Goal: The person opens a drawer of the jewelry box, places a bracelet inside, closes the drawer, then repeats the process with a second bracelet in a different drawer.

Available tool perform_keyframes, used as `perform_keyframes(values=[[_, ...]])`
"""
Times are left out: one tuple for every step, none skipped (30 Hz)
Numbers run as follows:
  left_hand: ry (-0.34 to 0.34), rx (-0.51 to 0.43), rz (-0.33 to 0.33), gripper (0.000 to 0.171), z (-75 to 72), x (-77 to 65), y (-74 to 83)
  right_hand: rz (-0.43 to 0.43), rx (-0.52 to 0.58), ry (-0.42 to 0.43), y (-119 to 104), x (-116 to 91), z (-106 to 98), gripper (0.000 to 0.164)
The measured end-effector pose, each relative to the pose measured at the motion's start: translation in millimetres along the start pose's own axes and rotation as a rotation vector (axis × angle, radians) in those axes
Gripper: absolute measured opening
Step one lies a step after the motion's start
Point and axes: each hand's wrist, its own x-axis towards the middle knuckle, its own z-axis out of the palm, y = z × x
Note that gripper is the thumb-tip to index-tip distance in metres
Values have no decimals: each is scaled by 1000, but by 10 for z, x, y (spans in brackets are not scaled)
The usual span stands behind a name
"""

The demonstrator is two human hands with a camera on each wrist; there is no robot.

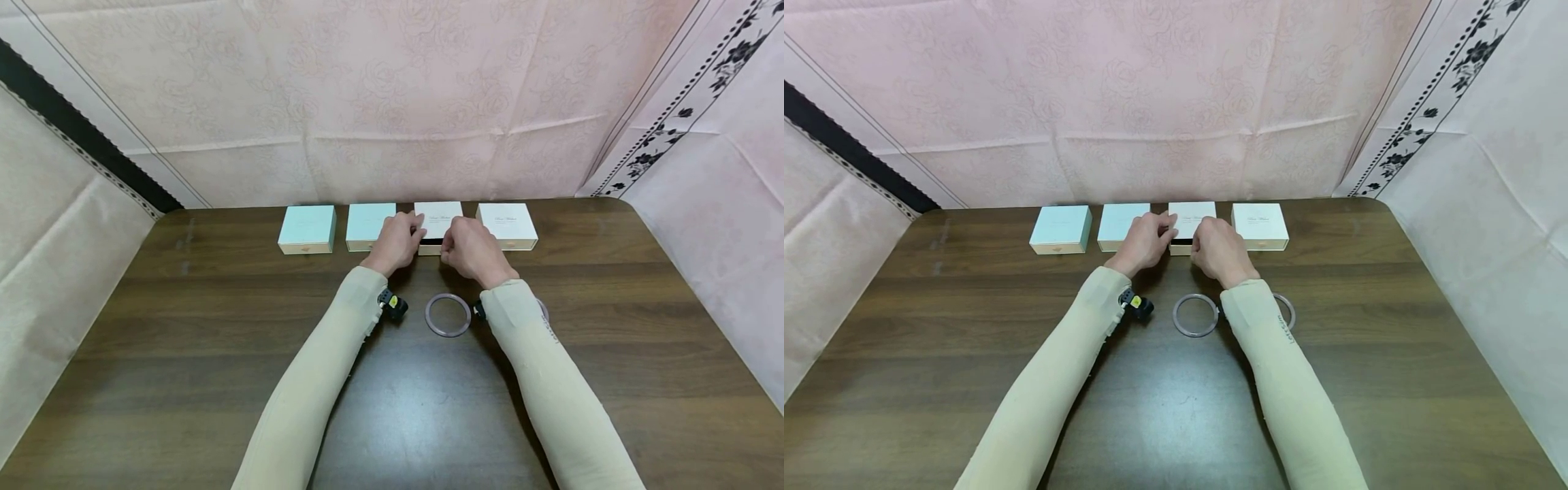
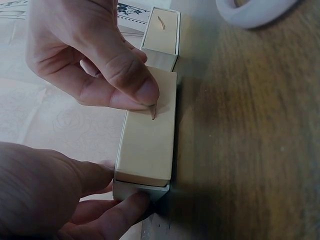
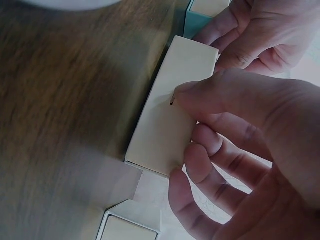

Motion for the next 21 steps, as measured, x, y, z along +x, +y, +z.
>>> perform_keyframes(values=[[0,-2,-1,42,0,-1,1,1,1,-2,-1,-1,-1,6],[1,-4,0,42,-2,-2,1,2,2,-3,0,-2,-1,6],[0,-5,-2,42,-2,-3,2,2,3,-5,0,-2,-1,6],[1,-5,0,42,-2,-4,3,3,3,-6,0,-3,-1,6],[1,-5,0,42,-1,-3,3,4,4,-6,0,-3,-1,6],[0,-4,-1,42,-1,-4,4,3,4,-6,1,-3,-1,6],[-1,-3,-3,41,0,-6,4,3,4,-6,1,-3,0,6],[-2,-2,-2,41,-2,-9,5,3,4,-6,2,-4,0,7],[-3,-1,-3,41,-1,-12,6,2,4,-6,3,-4,0,7],[-4,0,-5,41,0,-12,6,1,5,-6,4,-5,0,7],[-5,0,-8,41,0,-13,6,1,5,-6,5,-5,-1,7],[-5,1,-8,41,-1,-14,7,1,5,-7,6,-5,-1,7],[-6,1,-9,41,0,-14,8,0,3,-6,7,-4,-2,7],[-7,3,-10,41,0,-12,9,0,3,-7,7,-4,-4,7],[-8,4,-12,41,2,-11,9,0,3,-9,7,-3,-5,7],[-8,7,-13,41,2,-8,10,-1,2,-10,6,-1,-6,7],[-9,10,-12,41,3,-6,10,-2,1,-12,6,-1,-8,8],[-9,14,-12,40,5,-3,10,-3,0,-12,5,0,-10,9],[-9,14,-13,40,6,-1,10,-6,-2,-13,4,1,-12,10],[-9,15,-13,40,7,1,8,-8,-3,-13,3,2,-14,11],[-8,14,-12,40,6,2,8,-12,-4,-13,2,2,-16,12]])
